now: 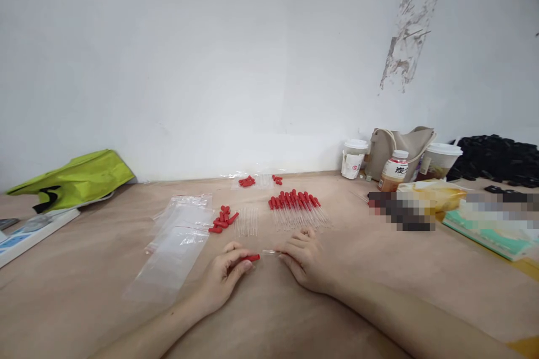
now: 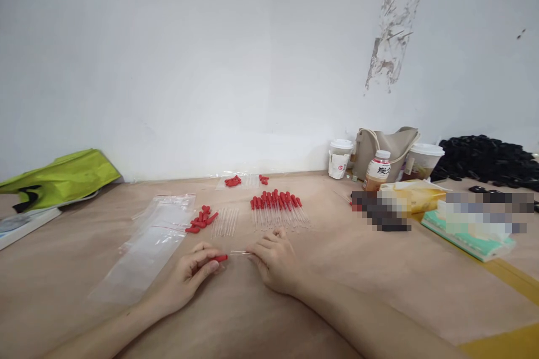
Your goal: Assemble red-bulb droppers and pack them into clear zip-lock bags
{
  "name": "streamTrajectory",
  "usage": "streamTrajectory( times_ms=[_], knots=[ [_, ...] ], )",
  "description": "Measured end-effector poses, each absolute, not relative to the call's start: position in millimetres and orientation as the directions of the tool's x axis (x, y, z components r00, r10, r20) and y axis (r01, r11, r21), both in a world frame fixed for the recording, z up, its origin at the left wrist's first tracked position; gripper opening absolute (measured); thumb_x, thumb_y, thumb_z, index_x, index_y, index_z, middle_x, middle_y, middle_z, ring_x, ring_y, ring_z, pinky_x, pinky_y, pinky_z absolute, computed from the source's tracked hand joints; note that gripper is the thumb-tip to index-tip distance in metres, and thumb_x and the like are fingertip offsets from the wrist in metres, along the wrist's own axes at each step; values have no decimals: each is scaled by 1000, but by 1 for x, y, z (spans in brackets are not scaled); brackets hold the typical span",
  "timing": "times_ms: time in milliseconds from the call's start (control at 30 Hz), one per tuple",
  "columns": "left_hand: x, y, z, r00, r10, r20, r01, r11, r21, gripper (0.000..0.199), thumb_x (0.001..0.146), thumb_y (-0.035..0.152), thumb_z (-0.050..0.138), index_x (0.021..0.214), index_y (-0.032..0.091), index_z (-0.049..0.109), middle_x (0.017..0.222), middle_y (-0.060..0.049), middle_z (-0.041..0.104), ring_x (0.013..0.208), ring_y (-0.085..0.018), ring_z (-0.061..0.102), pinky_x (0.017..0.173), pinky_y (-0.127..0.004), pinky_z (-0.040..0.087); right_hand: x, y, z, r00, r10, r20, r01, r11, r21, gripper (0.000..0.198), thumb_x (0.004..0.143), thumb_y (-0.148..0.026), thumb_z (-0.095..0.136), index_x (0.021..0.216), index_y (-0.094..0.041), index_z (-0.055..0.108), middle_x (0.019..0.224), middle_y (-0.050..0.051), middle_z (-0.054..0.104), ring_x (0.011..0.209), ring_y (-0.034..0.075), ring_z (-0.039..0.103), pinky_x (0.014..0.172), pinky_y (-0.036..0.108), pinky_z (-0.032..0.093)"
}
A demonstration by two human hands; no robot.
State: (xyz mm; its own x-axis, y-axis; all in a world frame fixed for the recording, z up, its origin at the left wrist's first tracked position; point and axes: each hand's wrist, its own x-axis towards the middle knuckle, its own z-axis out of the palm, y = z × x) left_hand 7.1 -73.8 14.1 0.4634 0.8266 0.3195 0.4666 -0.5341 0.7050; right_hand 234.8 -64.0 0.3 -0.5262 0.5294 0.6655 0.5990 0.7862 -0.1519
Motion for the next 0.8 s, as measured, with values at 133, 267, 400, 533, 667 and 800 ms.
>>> streamTrajectory(
  times_ms=[133, 267, 400, 533, 667, 800],
  knots=[
    [10, -71, 11, 458, 809, 369, 465, -571, 677, 21, 87, 26, 42, 92, 20, 61, 86, -4, 53, 83, -16, 53, 77, -28, 42, 235, -65, 0, -534, 506, 677, 578, 803, -144, 18, 84, -18, 44, 93, -21, 59, 74, 1, 64, 72, 13, 51, 73, 32, 25],
    [13, -69, 9, 461, 791, 403, 433, -596, 676, 18, 86, 25, 44, 91, 19, 60, 87, -3, 55, 83, -16, 53, 76, -28, 43, 236, -64, -2, -536, 515, 669, 573, 804, -160, 19, 85, -18, 42, 94, -20, 59, 74, 1, 64, 69, 12, 52, 73, 32, 25],
    [16, -67, 8, 460, 809, 366, 441, -566, 696, 17, 86, 28, 45, 91, 19, 58, 85, -2, 60, 80, -16, 55, 71, -25, 43, 236, -60, -5, -566, 515, 644, 551, 817, -169, 20, 83, -15, 42, 92, -19, 59, 71, 0, 63, 61, 10, 49, 73, 31, 25],
    [16, -65, 5, 431, 828, 359, 491, -549, 676, 17, 85, 29, 46, 88, 19, 59, 77, 0, 62, 70, -14, 55, 63, -22, 43, 234, -57, -4, -588, 527, 614, 551, 816, -173, 20, 82, -14, 42, 91, -20, 60, 71, 0, 63, 61, 10, 49, 72, 31, 25],
    [16, -64, 4, 432, 832, 349, 508, -544, 668, 17, 83, 28, 48, 84, 19, 62, 73, 1, 63, 66, -13, 56, 60, -20, 43, 233, -56, -3, -593, 535, 602, 551, 815, -181, 20, 82, -15, 43, 88, -21, 61, 71, 0, 63, 60, 10, 48, 71, 31, 23],
    [16, -64, 2, 434, 831, 347, 507, -544, 669, 16, 82, 28, 50, 84, 19, 64, 75, 1, 66, 67, -14, 59, 61, -20, 44, 232, -58, -5, -578, 534, 617, 575, 803, -157, 20, 81, -14, 44, 87, -21, 61, 71, 0, 64, 60, 9, 48, 70, 31, 21]
  ],
)
